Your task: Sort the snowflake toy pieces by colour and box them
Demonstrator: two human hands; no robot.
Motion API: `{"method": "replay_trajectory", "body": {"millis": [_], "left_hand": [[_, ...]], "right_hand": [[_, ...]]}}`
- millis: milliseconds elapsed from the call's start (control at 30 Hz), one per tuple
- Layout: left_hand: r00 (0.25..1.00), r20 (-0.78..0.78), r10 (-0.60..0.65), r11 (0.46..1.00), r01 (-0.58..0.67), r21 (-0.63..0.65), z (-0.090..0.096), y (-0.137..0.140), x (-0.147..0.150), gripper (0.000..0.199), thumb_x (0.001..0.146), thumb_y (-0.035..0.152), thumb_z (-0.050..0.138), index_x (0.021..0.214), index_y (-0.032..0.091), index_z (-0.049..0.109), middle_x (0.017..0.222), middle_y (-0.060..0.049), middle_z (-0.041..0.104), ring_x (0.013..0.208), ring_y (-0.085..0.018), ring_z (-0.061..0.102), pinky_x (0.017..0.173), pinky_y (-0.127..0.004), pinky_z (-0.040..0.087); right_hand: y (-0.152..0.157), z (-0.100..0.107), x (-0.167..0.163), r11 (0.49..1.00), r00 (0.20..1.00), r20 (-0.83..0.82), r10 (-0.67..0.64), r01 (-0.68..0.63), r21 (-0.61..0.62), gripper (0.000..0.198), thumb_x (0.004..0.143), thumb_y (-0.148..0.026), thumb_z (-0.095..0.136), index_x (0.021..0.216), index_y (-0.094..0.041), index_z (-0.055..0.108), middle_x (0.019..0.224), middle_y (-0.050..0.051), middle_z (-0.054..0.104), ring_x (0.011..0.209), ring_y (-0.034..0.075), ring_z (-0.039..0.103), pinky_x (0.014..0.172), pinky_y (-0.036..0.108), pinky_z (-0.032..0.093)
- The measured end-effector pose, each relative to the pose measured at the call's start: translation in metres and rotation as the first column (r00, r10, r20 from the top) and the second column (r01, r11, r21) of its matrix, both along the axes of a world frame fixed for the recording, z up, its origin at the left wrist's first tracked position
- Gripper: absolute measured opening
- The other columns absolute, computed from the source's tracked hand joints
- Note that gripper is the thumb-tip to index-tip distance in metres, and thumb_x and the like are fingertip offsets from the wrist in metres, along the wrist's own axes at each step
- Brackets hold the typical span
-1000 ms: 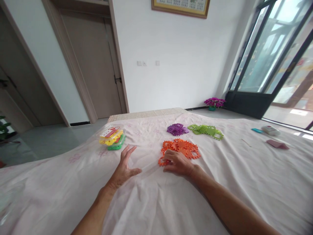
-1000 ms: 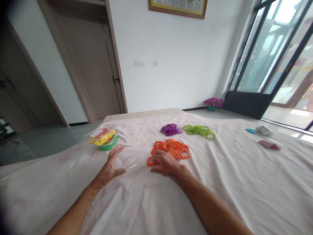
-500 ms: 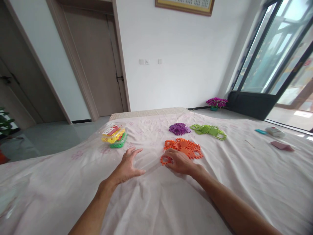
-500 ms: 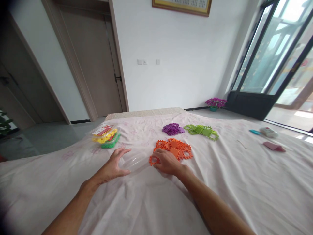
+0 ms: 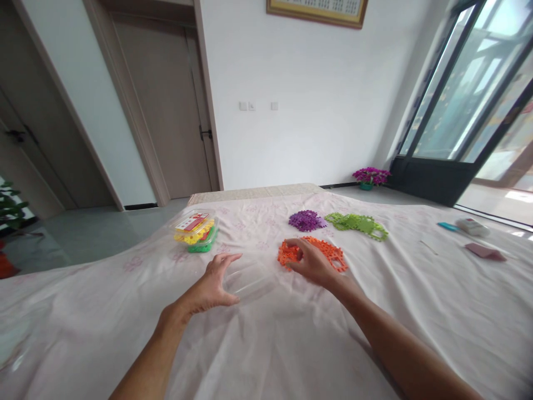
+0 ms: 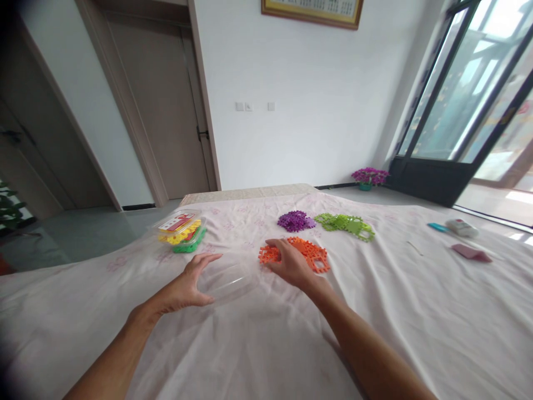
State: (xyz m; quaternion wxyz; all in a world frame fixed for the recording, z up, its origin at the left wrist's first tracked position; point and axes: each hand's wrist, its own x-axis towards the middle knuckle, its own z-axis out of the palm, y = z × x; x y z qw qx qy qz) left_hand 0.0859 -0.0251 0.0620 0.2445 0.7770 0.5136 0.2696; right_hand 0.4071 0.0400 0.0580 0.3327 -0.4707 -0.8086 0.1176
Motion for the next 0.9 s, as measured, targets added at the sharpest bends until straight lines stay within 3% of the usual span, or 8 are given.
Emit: {"method": "replay_trajectory", "body": {"millis": [133, 300, 467, 600, 667, 767, 833, 900], "left_hand": [[1.000, -0.022, -0.020, 1.000, 0.020, 0.000, 0.002, -0.002, 0.004, 0.095, 0.057, 0.022, 0.075, 0.146, 0.029, 0.044, 0.147, -0.009, 0.040, 0.141, -0.033, 0.034, 0.119, -0.048, 0.028], [0.998, -0.011, -0.068, 0.998, 0.068, -0.002, 0.003, -0.003, 0.007, 0.097, 0.057, 0.022, 0.075, 0.148, 0.032, 0.040, 0.148, -0.008, 0.039, 0.140, -0.033, 0.035, 0.118, -0.049, 0.030], [0.998, -0.020, -0.052, 0.999, 0.052, 0.001, 0.002, -0.002, 0.000, 0.095, 0.057, 0.021, 0.073, 0.147, 0.030, 0.042, 0.148, -0.009, 0.039, 0.141, -0.033, 0.035, 0.119, -0.048, 0.029], [0.999, -0.011, -0.046, 0.999, 0.046, 0.010, 0.001, -0.001, -0.008, 0.095, 0.057, 0.019, 0.072, 0.147, 0.032, 0.043, 0.149, -0.008, 0.041, 0.140, -0.034, 0.037, 0.118, -0.050, 0.031], [1.000, -0.011, -0.028, 1.000, 0.029, 0.009, 0.001, -0.001, -0.011, 0.095, 0.056, 0.019, 0.073, 0.145, 0.032, 0.046, 0.148, -0.008, 0.042, 0.139, -0.035, 0.038, 0.117, -0.050, 0.032], [1.000, -0.023, -0.018, 1.000, 0.018, -0.005, 0.000, 0.000, -0.013, 0.096, 0.055, 0.021, 0.077, 0.145, 0.033, 0.046, 0.150, -0.009, 0.041, 0.141, -0.036, 0.037, 0.117, -0.051, 0.031], [0.999, -0.033, -0.012, 1.000, 0.012, -0.016, -0.003, 0.002, -0.013, 0.100, 0.054, 0.027, 0.082, 0.147, 0.032, 0.044, 0.153, -0.010, 0.036, 0.144, -0.038, 0.031, 0.117, -0.054, 0.029], [0.999, -0.031, -0.006, 1.000, 0.006, -0.009, -0.008, 0.003, -0.013, 0.105, 0.053, 0.037, 0.086, 0.148, 0.032, 0.042, 0.156, -0.013, 0.031, 0.146, -0.040, 0.026, 0.117, -0.057, 0.029]], "right_hand": [[-0.009, 0.007, -0.023, 0.995, 0.975, -0.208, 0.084, -0.093, -0.036, 0.062, 0.074, -0.021, 0.073, 0.134, -0.021, 0.056, 0.118, 0.008, 0.068, 0.086, 0.017, 0.063, 0.082, 0.033, 0.052], [-0.011, 0.006, -0.047, 0.981, 0.968, -0.167, 0.189, -0.193, -0.005, 0.066, 0.071, -0.021, 0.078, 0.134, -0.025, 0.057, 0.121, 0.008, 0.069, 0.104, 0.023, 0.063, 0.095, 0.041, 0.049], [0.008, -0.007, -0.028, 0.995, 0.978, -0.196, 0.074, -0.085, -0.050, 0.038, 0.080, -0.024, 0.069, 0.118, -0.023, 0.069, 0.117, 0.008, 0.071, 0.107, 0.025, 0.065, 0.097, 0.042, 0.050], [0.016, -0.013, -0.004, 0.995, 0.995, -0.006, -0.097, 0.097, 0.011, 0.028, 0.083, -0.022, 0.062, 0.109, -0.023, 0.074, 0.110, 0.007, 0.073, 0.106, 0.025, 0.065, 0.098, 0.042, 0.047], [0.014, -0.012, 0.002, 0.996, 0.988, 0.135, -0.074, 0.068, 0.050, 0.030, 0.082, -0.030, 0.067, 0.111, -0.024, 0.073, 0.111, 0.007, 0.072, 0.107, 0.026, 0.062, 0.096, 0.040, 0.046], [0.008, -0.011, 0.001, 0.996, 0.947, 0.316, -0.063, 0.041, 0.075, 0.050, 0.074, -0.044, 0.077, 0.119, -0.025, 0.070, 0.117, 0.009, 0.069, 0.111, 0.031, 0.057, 0.095, 0.043, 0.044], [0.006, -0.011, -0.002, 0.997, 0.923, 0.380, -0.061, 0.037, 0.071, 0.057, 0.071, -0.045, 0.081, 0.122, -0.024, 0.068, 0.117, 0.011, 0.069, 0.112, 0.033, 0.056, 0.095, 0.045, 0.043], [0.004, -0.012, -0.006, 0.998, 0.916, 0.400, -0.041, 0.016, 0.065, 0.051, 0.076, -0.039, 0.077, 0.123, -0.023, 0.067, 0.114, 0.012, 0.070, 0.111, 0.032, 0.058, 0.095, 0.043, 0.043]]}}
